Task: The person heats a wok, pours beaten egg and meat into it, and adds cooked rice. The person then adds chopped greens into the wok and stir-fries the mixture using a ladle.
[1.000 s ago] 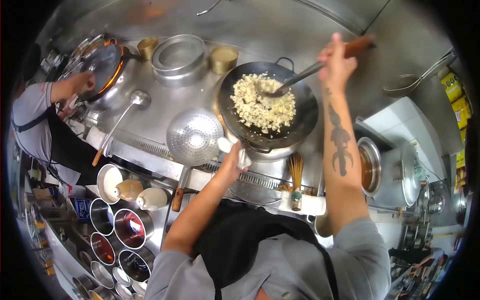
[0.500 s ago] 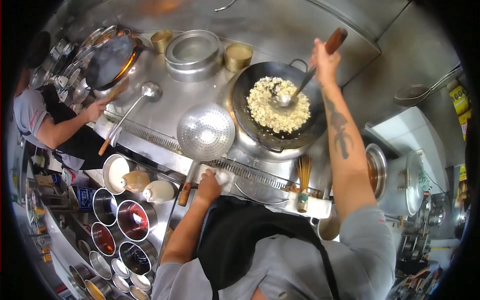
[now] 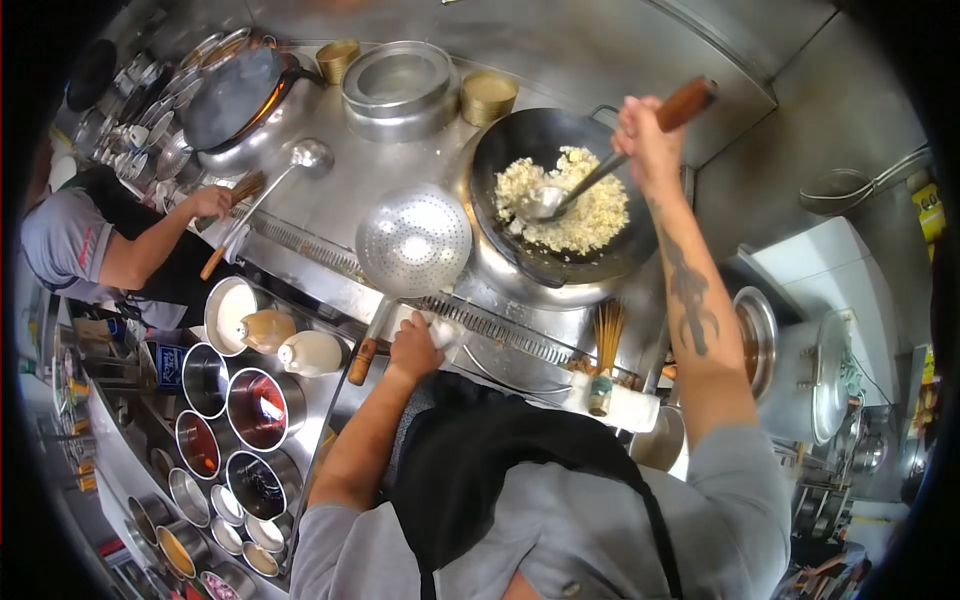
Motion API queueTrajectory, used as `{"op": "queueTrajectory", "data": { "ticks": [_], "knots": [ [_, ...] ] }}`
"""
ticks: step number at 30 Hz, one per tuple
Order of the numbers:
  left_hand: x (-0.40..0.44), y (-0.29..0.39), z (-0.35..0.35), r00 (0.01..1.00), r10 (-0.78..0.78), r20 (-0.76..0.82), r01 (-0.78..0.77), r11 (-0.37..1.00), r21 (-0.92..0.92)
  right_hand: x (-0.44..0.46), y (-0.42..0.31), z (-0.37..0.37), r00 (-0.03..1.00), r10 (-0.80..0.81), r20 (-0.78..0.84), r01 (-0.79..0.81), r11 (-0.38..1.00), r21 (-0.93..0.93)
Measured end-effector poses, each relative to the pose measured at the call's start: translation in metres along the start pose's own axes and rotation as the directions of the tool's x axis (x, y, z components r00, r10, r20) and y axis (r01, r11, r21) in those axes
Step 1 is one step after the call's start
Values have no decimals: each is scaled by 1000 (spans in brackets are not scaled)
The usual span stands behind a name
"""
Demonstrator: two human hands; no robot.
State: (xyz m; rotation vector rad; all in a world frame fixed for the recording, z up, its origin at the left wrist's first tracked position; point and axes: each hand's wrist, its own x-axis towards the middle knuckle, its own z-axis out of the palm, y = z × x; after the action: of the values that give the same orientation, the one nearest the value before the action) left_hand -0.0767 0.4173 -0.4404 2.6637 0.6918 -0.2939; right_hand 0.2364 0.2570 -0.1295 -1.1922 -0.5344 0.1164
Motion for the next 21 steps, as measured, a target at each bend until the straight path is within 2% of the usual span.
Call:
{"op": "queueTrajectory", "data": {
  "ticks": [3,5,7,8,9,11,13,14,17,18,19,20,21],
  "knots": [
    [-6,8,-20,1000,-11,28,11,1000,-7,9,-27,-6,999,-38,37,39,998,-44],
    [-13,10,-25,998,-36,47,38,999,-33,-2,-44,1,996,-54,-71,40,981,-189],
    [-26,12,-25,999,-30,-21,30,1000,-8,-14,-32,-6,984,-60,-168,0,942,-335],
    [-29,16,-29,998,-12,-59,12,1000,9,1,6,-35,997,-78,17,80,973,-215],
    [-33,25,-37,992,7,-122,-7,1000,7,20,12,-50,995,-85,54,97,945,-312],
    [-56,40,-59,971,25,-236,-24,1000,7,35,-11,-57,993,-114,38,120,945,-305],
    [-68,46,-73,862,169,-478,-213,976,-38,24,-38,-58,956,-197,-215,124,942,-311],
    [-79,48,-71,784,224,-579,-306,951,-46,25,-29,-74,944,-280,-177,231,940,-252],
    [-119,44,-57,771,228,-595,-432,874,-225,53,-13,-107,993,-119,-15,109,947,-301],
    [-131,39,-48,844,128,-522,-360,856,-372,57,-29,-107,987,-136,-85,93,916,-389],
    [-139,31,-36,901,34,-432,-273,818,-505,55,-44,-109,977,-194,-90,148,918,-368],
    [-148,17,-20,959,-125,-255,-77,749,-658,47,-62,-111,972,-191,-138,145,947,-286],
    [-156,1,0,965,-259,-46,134,634,-761,32,-73,-112,967,-179,-183,141,969,-202]
  ]
}}
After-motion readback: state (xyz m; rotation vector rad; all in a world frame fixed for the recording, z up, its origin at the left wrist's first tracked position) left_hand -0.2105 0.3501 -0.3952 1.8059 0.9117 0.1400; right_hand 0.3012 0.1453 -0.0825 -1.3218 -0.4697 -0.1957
